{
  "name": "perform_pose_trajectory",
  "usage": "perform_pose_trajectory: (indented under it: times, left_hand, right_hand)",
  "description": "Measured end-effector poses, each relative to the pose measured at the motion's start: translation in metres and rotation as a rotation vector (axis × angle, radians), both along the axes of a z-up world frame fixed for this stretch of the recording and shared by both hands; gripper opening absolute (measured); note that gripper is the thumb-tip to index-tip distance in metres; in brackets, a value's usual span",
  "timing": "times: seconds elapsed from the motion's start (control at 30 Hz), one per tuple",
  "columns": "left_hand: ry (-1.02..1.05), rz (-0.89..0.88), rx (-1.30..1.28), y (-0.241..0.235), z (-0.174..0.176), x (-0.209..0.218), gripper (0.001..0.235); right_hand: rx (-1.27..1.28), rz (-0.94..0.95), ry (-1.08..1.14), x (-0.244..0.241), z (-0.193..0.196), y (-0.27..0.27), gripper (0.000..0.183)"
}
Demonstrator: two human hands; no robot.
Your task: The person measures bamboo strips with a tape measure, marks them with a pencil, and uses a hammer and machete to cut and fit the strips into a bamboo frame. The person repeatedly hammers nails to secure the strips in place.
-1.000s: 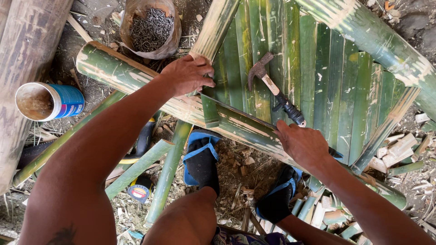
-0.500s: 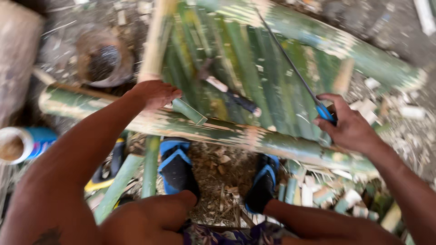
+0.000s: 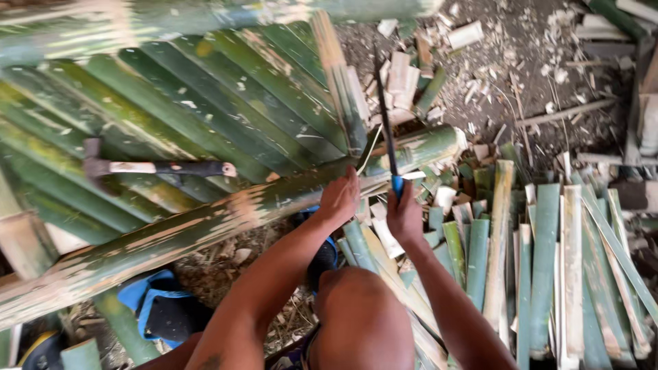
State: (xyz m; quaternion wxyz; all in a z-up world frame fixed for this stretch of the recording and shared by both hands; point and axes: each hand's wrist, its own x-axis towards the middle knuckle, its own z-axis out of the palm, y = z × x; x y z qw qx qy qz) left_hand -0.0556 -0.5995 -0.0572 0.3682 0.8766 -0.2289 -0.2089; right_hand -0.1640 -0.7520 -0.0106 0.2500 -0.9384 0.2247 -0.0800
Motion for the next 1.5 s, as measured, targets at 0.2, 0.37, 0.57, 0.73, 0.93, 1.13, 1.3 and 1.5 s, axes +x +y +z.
perform_pose_trajectory:
  times: [0.2,0.37,0.57,0.73,0.93,1.13,1.3,1.5]
  left_hand:
    - [0.024,-0.026,0.135,-0.05,-0.017,-0.021,0.021]
    - [0.037,0.001,0.163,-0.059,-0.016,-0.021,0.017]
    - [0.026,0.058,0.207,-0.062,-0.019,-0.022,0.015]
    - [-0.013,-0.005,0.2,-0.063,-0.032,-0.025,0.025]
    - [-0.029,-0.004,0.177,-0.068,-0.027,-0.018,0.023]
    - [-0.008,0.017,0.263,-0.061,-0.031,-0.014,0.017]
    - [-0.035,0.029,0.186,-0.06,-0.044,-0.026,0.016]
    - [-0.128,0.004,0.046,-0.054,-0.047,-0.034,0.023]
  right_hand:
    - [0.121,-0.013,0.011,-0.019,-0.024,0.003,0.039]
    - [0.114,0.022,0.005,-0.01,-0.03,0.0,0.037]
    - [0.077,0.061,0.03,-0.005,0.021,0.006,0.035]
    - [-0.017,0.097,-0.345,-0.015,0.042,0.004,0.022]
    - [-0.028,0.094,0.18,0.01,-0.025,-0.014,0.034]
    - [0.593,-0.14,0.38,0.012,-0.023,-0.026,0.029]
    - [0.29,0.042,0.098,0.011,0.023,-0.001,0.028]
    - [0.116,0.11,-0.336,-0.011,0.046,0.013,0.034]
